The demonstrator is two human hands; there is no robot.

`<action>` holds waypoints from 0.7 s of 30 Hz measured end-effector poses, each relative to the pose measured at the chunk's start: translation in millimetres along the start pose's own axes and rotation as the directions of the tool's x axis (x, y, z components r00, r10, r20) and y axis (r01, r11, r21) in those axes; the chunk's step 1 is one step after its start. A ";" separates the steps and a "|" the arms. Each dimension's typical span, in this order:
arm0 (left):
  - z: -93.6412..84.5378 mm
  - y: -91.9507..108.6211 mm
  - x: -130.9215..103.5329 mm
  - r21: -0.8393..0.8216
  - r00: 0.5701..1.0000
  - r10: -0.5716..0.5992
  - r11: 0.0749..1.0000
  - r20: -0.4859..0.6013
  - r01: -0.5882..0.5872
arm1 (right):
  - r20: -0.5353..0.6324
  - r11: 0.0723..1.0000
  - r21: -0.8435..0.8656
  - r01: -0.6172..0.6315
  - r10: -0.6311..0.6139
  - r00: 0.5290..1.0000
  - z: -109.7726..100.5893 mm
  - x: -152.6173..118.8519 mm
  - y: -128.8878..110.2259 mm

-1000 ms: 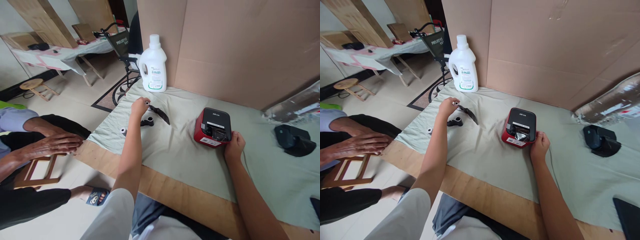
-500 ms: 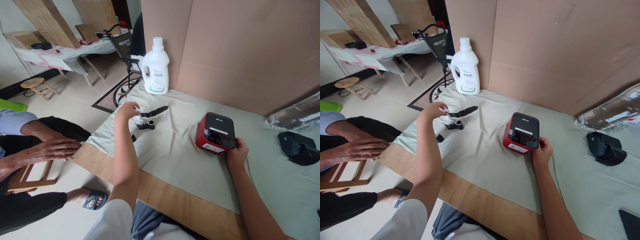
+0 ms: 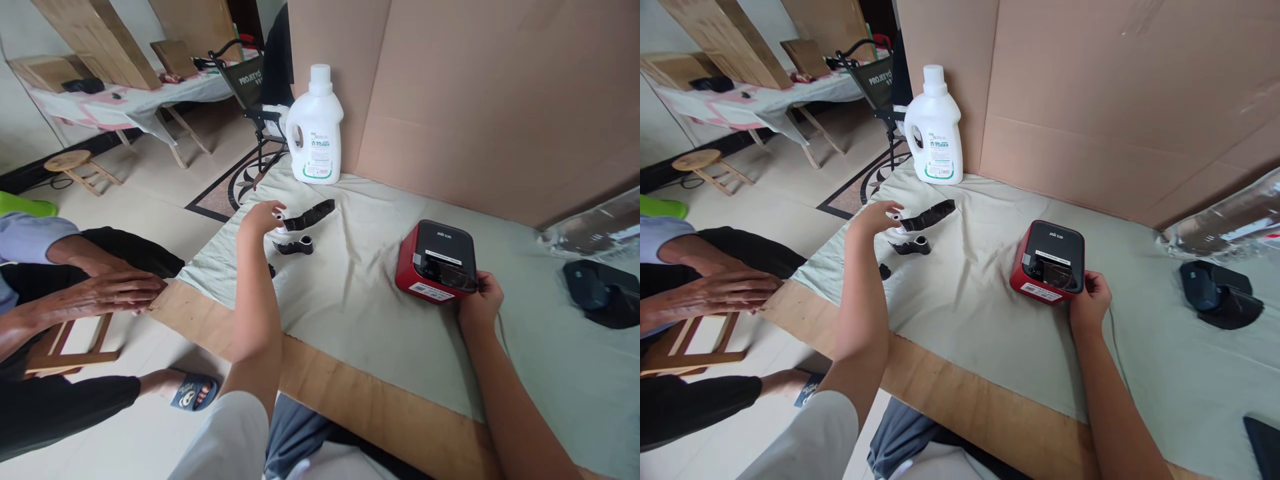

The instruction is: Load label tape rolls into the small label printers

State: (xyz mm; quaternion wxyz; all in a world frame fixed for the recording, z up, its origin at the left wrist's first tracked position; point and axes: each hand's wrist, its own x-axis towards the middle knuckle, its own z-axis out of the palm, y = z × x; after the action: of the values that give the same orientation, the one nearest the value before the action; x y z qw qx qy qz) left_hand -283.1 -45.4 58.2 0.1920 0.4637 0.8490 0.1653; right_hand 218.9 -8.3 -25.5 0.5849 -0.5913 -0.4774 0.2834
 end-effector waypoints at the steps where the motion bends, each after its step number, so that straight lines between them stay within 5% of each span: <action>1: 0.6 0.6 -0.4 0.009 1.000 -0.013 1.000 0.000 0.013 | 0.002 1.000 -0.006 0.005 -0.005 1.000 -0.7 0.6 1.4; 8: -3.5 -11.9 -4.9 0.025 0.984 -0.146 0.989 -0.099 0.149 | 0.036 0.998 -0.022 0.051 -0.050 0.998 -6.4 7.9 17.8; 18: -2.1 -36.0 -6.4 -0.132 0.957 -0.228 0.970 -0.181 0.206 | 0.008 0.998 -0.052 0.032 -0.032 0.999 -2.7 4.7 7.0; 21: -2.5 -37.5 -8.6 -0.122 0.943 -0.304 0.950 -0.137 0.289 | 0.017 0.997 -0.053 0.061 -0.060 0.998 -4.1 6.1 12.2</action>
State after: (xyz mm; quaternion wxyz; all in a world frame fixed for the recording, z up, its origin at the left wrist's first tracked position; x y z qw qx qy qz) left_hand -307.2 -72.3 44.7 0.1715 0.3060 0.9120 0.2123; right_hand 227.8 -2.9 -35.2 0.5733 -0.5899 -0.5071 0.2573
